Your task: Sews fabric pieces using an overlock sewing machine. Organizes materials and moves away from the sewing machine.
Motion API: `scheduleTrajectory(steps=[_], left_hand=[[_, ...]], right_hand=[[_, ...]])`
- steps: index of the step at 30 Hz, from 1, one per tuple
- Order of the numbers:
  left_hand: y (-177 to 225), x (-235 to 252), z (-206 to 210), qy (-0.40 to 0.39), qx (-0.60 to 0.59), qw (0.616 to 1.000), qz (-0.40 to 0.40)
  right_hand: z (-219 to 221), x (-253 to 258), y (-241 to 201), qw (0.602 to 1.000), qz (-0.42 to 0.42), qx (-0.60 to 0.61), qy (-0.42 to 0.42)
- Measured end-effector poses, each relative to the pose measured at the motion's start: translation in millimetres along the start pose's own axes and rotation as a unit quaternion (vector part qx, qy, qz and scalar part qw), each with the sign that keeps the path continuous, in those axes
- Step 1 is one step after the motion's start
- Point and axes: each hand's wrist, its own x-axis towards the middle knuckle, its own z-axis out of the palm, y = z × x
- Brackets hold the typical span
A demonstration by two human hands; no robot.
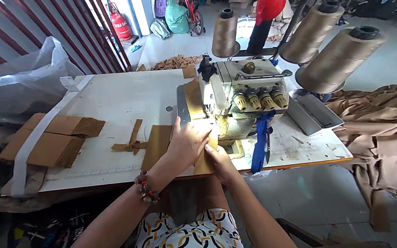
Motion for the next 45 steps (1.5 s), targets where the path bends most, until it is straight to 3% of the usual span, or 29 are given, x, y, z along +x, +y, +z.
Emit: scheduleTrajectory(steps=[6, 13, 17, 22, 26, 28, 32, 35, 37, 40, 45], left_hand=[[-1.3, -0.6, -12.2, 0.018, 0.002, 0.999, 0.037], [-22.5, 36.6, -33.4, -0.086, -0.084, 0.992, -0.034], [-42.6, 60.3, -23.9, -0.12, -0.093, 0.986, -0.073], [-71.4, 14.2, -31.9, -0.047, -0.117, 0.984, -0.128], [-113.1, -37.9, -11.5, -0.13, -0.082, 0.961, -0.23], [-123.6, -53.2, 8.1, -0.134, -0.04, 0.967, -0.212], [-126.1, -63.0, 19.4, -0.07, -0.009, 0.981, -0.179], [-111.2, -61.1, 12.9, 0.074, -0.034, 0.989, -0.126], [-81.1, -48.8, -1.3, 0.13, -0.039, 0.989, -0.056], [-32.9, -28.5, -10.5, 0.108, -0.022, 0.993, 0.033], [-6.6, -16.6, 1.8, 0.05, -0.015, 0.998, 0.031]], right_hand=[[-2.9, 8.8, -4.1, 0.998, -0.021, 0.032, -0.046], [-14.4, 17.9, 10.9, 0.988, -0.05, -0.003, -0.149], [-20.1, 17.6, 22.8, 0.985, -0.072, 0.008, -0.154], [-21.1, 15.9, 25.3, 0.987, -0.105, 0.011, -0.119], [-19.8, 18.1, 29.8, 0.986, -0.118, -0.007, -0.116], [-15.7, 18.8, 29.7, 0.988, -0.112, -0.01, -0.104], [-9.1, 15.3, 22.1, 0.994, -0.068, -0.06, -0.058], [-4.7, 12.4, 16.1, 0.992, -0.057, -0.097, -0.065], [-3.5, 12.1, 17.5, 0.985, -0.074, -0.116, -0.108], [1.4, 6.7, 22.1, 0.985, -0.058, -0.085, -0.14], [2.5, -4.0, 18.5, 0.998, -0.03, -0.03, -0.055]])
